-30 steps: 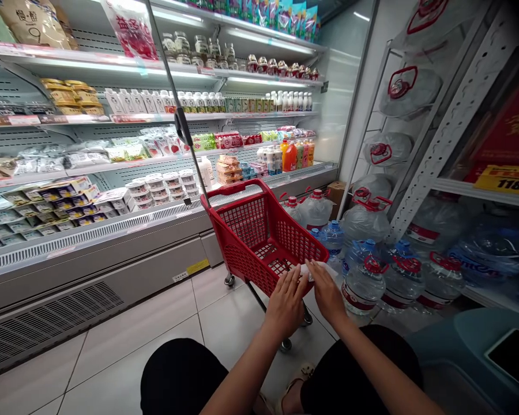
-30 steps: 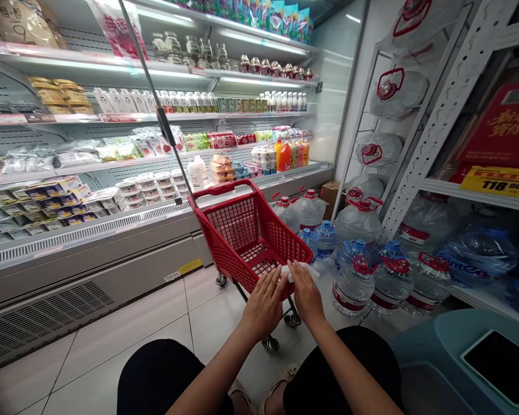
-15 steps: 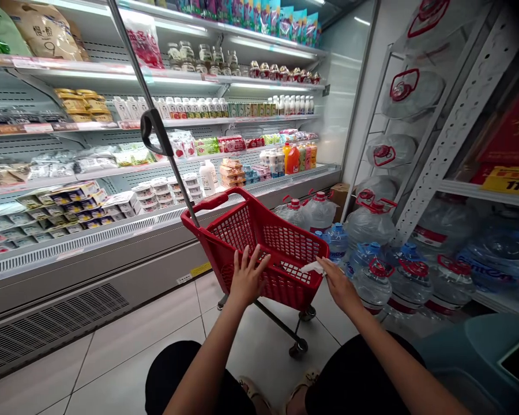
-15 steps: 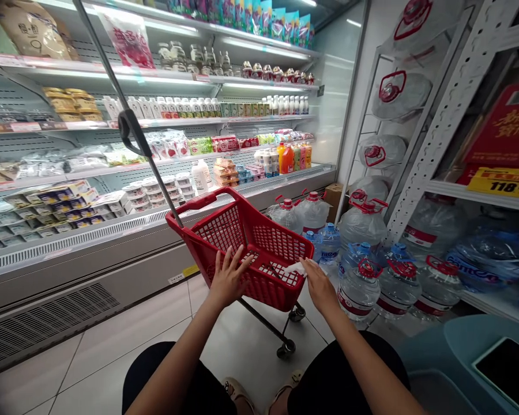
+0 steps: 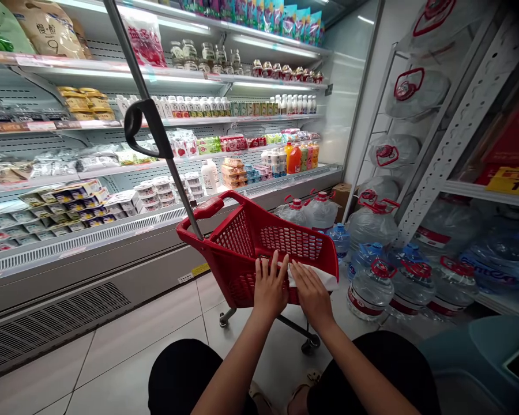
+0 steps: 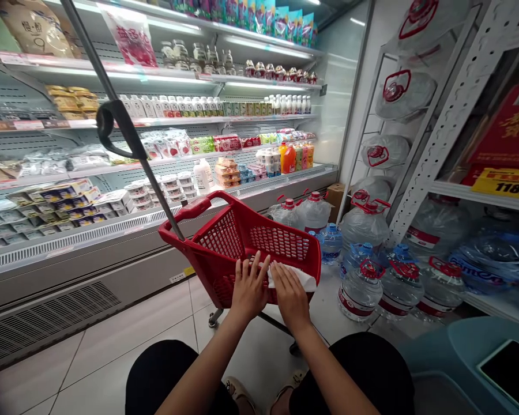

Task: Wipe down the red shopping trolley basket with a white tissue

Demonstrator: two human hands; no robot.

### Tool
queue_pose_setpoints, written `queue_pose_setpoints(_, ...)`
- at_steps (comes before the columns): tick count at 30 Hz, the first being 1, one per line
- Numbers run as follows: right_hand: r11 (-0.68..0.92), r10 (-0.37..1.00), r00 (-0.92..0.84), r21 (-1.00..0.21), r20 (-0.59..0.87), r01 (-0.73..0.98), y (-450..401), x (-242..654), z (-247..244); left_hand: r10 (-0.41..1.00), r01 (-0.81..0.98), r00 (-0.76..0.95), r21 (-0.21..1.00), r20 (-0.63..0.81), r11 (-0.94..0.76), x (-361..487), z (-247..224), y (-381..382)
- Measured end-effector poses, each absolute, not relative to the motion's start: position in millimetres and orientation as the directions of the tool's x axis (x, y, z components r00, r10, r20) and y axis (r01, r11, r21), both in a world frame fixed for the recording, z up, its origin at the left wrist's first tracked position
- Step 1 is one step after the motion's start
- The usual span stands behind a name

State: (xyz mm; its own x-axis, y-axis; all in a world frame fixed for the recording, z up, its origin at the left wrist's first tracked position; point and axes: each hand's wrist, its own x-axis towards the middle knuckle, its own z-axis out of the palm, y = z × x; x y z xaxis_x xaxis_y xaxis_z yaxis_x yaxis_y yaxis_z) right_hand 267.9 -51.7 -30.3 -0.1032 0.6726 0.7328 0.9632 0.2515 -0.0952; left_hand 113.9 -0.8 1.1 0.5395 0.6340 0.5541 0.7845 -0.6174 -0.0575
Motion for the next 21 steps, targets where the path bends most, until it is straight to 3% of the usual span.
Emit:
queue_pose_setpoints(5, 0.274, 0.746, -0.140, -0.108, 0.651, 0.956, -51, 305, -27, 0.560, 0.708, 0.650, -0.141, 0.514, -0.692, 98, 17, 6)
queue_pose_setpoints(10, 0.330, 0.801, -0.064, -0.349, 0.596, 0.877, -60, 385, -36, 0.600, 0.797, 0.547, -0.144, 0.584, -0.586, 56, 38, 22)
queue_pose_setpoints(13, 0.284, 0.798, 0.024, -0.411, 0.603, 0.867, -62, 406, -46, 0.615, 0.812, 0.535, -0.151, 0.580, -0.564, 52, 40, 24)
queue_pose_setpoints(17, 0.171, 0.702, 0.125, -0.337, 0.701, 0.926, -60, 376, -50, 0.647, 0.831, 0.508, -0.128, 0.569, -0.541, 70, 35, 15)
queue_pose_setpoints(21, 0.269, 0.653, -0.033, -0.191, 0.756, 0.944, -42, 301, -35, 0.657, 0.833, 0.506, -0.119, 0.559, -0.540, 89, 34, 3)
